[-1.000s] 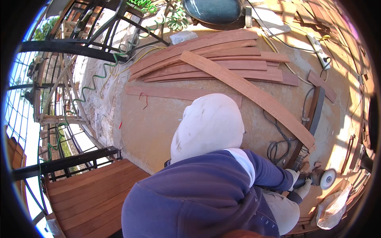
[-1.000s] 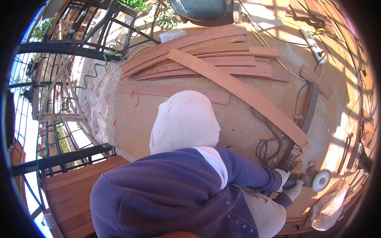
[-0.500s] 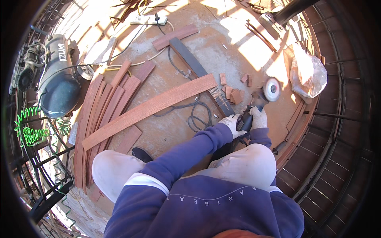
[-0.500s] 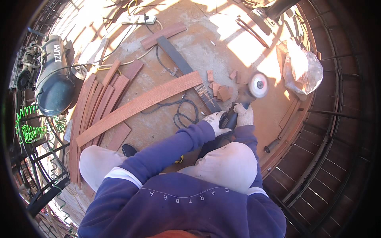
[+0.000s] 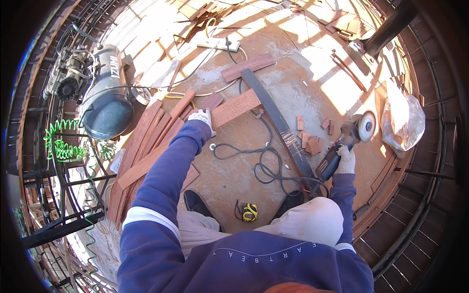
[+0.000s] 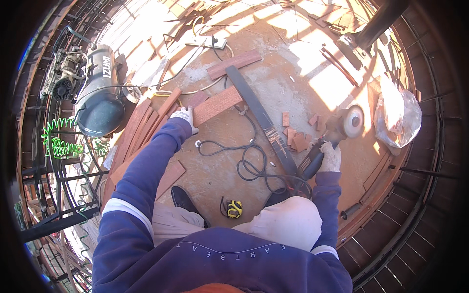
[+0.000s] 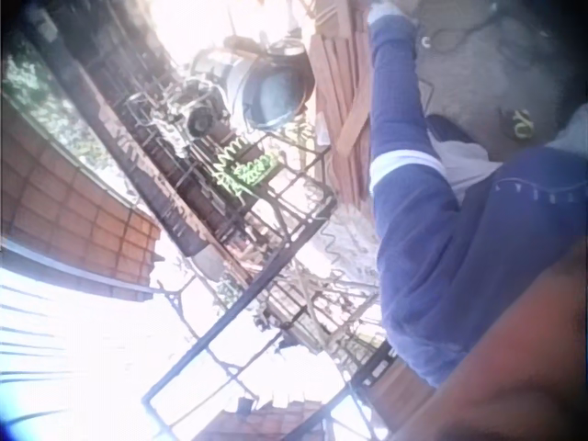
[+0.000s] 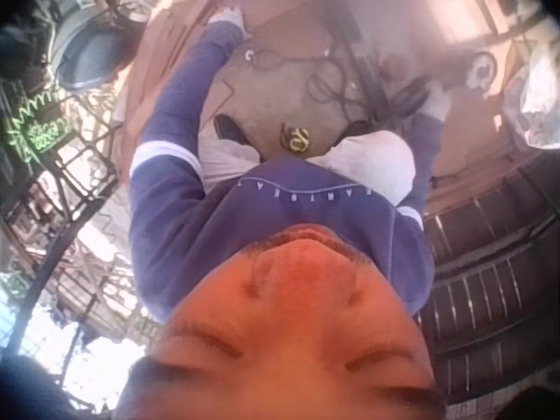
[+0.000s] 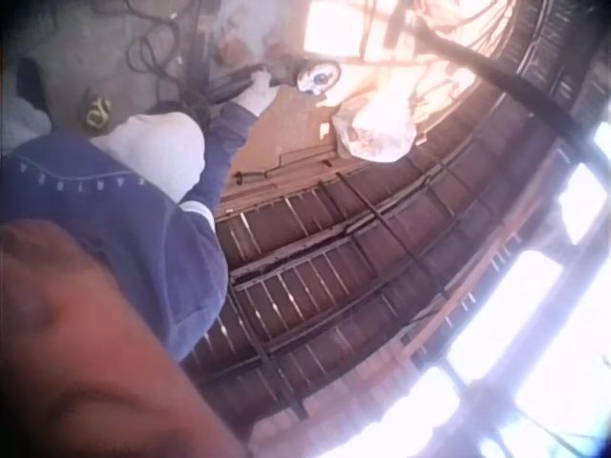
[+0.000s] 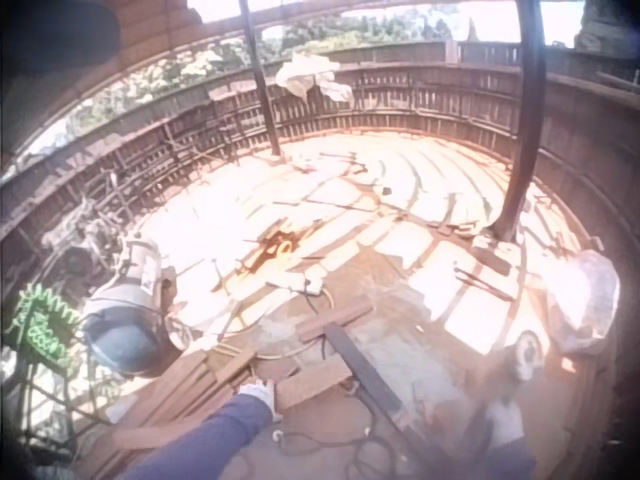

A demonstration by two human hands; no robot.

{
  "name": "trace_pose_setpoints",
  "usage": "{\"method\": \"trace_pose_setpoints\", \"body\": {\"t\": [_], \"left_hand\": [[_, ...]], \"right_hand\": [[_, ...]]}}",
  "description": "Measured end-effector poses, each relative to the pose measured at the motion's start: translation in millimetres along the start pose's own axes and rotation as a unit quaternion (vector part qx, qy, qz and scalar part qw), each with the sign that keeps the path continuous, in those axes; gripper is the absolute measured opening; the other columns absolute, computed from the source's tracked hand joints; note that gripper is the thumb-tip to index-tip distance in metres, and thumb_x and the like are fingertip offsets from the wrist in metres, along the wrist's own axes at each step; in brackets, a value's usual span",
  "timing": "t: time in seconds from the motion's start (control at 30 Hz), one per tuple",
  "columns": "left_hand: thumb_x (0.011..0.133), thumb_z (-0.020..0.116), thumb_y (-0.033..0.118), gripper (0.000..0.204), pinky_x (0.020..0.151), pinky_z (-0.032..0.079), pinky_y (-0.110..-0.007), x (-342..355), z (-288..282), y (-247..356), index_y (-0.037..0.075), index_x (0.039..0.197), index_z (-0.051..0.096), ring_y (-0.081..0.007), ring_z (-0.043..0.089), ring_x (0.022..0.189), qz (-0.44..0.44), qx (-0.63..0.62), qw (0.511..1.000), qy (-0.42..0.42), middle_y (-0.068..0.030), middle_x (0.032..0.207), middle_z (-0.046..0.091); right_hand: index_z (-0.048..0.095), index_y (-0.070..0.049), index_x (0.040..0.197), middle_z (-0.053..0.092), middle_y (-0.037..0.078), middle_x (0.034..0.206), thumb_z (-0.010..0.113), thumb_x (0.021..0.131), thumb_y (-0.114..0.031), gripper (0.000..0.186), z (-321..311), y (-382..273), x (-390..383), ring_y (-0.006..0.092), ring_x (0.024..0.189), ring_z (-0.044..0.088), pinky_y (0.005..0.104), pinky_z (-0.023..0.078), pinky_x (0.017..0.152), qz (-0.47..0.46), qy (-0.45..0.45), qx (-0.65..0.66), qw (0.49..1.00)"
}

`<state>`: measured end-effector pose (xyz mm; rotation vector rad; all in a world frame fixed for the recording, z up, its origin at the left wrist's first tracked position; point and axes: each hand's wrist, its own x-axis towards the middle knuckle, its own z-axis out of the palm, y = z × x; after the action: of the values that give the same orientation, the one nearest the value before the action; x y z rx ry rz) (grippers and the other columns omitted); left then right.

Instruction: The person measures a wooden plank with a tape measure, marks it with a pencil, and cuts the plank with a handheld power tool. They move wood pieces aside and continue cutting multiple segments.

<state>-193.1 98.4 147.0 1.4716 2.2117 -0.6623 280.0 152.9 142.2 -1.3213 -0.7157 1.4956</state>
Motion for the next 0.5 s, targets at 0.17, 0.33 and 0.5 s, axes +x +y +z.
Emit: {"method": "trace_pose_setpoints", "body": {"t": [0.17, 0.33, 0.5], "left_hand": [[0.083, 0.076, 0.037, 0.087, 0.107, 0.045, -0.046, 29, -4, -71, 0.005, 0.153, 0.034, -0.0345, 0.054, 0.13, -0.207, -0.034, 0.973, 0.095, -0.0178, 0.143, 0.051], [0.087, 0.07, 0.038, 0.087, 0.12, 0.026, -0.051, 51, 42, -49, 0.007, 0.157, 0.029, -0.0372, 0.029, 0.148, -0.048, -0.016, 0.979, 0.195, -0.0202, 0.161, 0.031], [0.087, 0.071, 0.046, 0.088, 0.123, 0.021, -0.051, 92, 69, -16, 0.007, 0.155, 0.032, -0.0384, 0.024, 0.15, 0.182, -0.048, 0.967, 0.172, -0.0211, 0.162, 0.027]], "right_hand": [[0.05, 0.006, 0.119, 0.063, 0.018, 0.098, 0.051, 0.078, -0.002, 0.042, 36, -17, 34, 0.0309, 0.083, 0.067, 0.041, 0.059, 0.076, 0.007, -0.043, 0.025, 0.999], [0.054, 0.005, 0.115, 0.064, 0.017, 0.096, 0.051, 0.083, -0.01, 0.036, 84, -11, 73, 0.0312, 0.084, 0.069, 0.0443, 0.061, 0.077, 0.0, -0.081, -0.08, 0.994], [0.053, 0.005, 0.117, 0.064, 0.018, 0.098, 0.051, 0.084, -0.01, 0.037, 163, -9, 113, 0.0322, 0.084, 0.069, 0.045, 0.062, 0.08, 0.046, -0.131, -0.045, 0.989]]}}
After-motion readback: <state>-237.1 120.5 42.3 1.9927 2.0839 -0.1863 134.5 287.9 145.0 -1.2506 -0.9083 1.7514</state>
